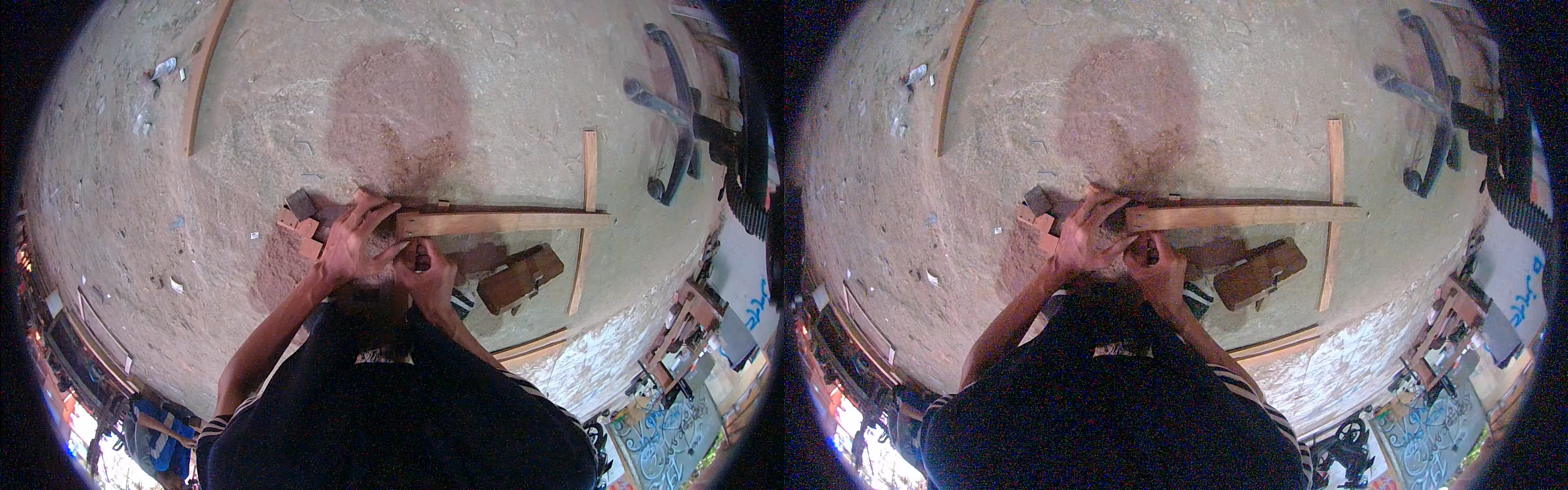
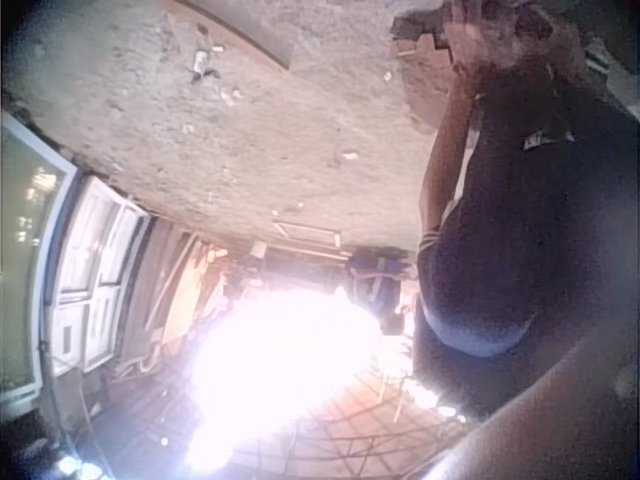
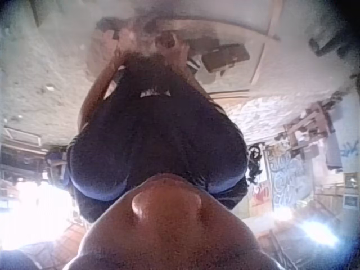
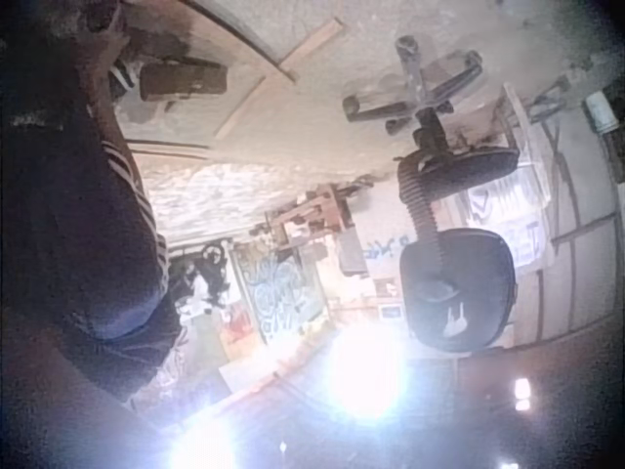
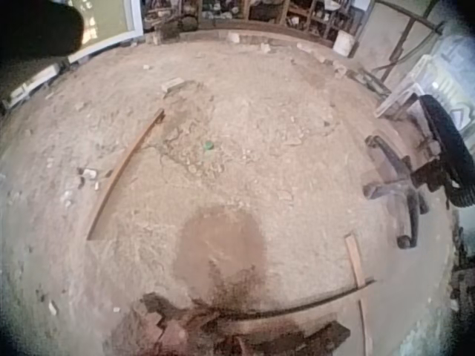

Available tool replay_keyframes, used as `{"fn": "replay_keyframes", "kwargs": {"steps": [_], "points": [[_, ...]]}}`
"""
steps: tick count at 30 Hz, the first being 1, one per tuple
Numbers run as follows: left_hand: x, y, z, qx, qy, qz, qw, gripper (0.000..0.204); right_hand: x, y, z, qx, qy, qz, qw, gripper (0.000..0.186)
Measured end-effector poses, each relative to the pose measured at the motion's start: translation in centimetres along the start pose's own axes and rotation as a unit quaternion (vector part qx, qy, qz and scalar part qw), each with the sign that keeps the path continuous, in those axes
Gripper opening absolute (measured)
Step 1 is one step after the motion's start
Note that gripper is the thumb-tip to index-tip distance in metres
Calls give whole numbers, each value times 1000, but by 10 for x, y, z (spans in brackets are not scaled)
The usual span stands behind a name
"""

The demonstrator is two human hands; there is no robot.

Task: The person assembles pieces of wood using a wooden mallet to join them together.

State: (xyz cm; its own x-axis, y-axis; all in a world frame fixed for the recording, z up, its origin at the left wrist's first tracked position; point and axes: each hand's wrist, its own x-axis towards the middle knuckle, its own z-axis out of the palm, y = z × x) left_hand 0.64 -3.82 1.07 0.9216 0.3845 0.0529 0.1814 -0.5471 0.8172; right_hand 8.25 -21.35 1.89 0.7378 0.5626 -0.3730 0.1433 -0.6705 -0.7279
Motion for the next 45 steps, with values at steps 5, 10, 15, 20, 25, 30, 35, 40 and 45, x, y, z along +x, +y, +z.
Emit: {"fn": "replay_keyframes", "kwargs": {"steps": [5,10,15,20,25,30,35,40,45], "points": [[1,-2,4,-2,2,15,1000,61,2,-5,-2,33,0,-17,999,33],[0,-2,6,-31,-4,-11,999,53,1,-7,-3,39,-19,9,999,32],[-3,-6,8,-14,-9,5,1000,56,-1,-5,-3,19,-13,-7,1000,32],[-6,-10,12,11,2,40,999,55,-3,-1,-2,5,-9,-16,1000,34],[-9,-9,13,-1,-10,24,1000,55,-3,0,0,31,-10,-4,999,32],[-9,-8,13,5,-17,27,999,55,-3,-4,0,38,-13,16,999,31],[-10,-11,15,17,-16,22,999,54,-3,-7,-2,46,-11,7,999,31],[-5,-7,11,18,-20,17,999,60,-1,1,0,28,-20,26,999,33],[-3,-3,-7,13,21,-4,1000,61,-1,4,4,4,-12,10,1000,42]]}}
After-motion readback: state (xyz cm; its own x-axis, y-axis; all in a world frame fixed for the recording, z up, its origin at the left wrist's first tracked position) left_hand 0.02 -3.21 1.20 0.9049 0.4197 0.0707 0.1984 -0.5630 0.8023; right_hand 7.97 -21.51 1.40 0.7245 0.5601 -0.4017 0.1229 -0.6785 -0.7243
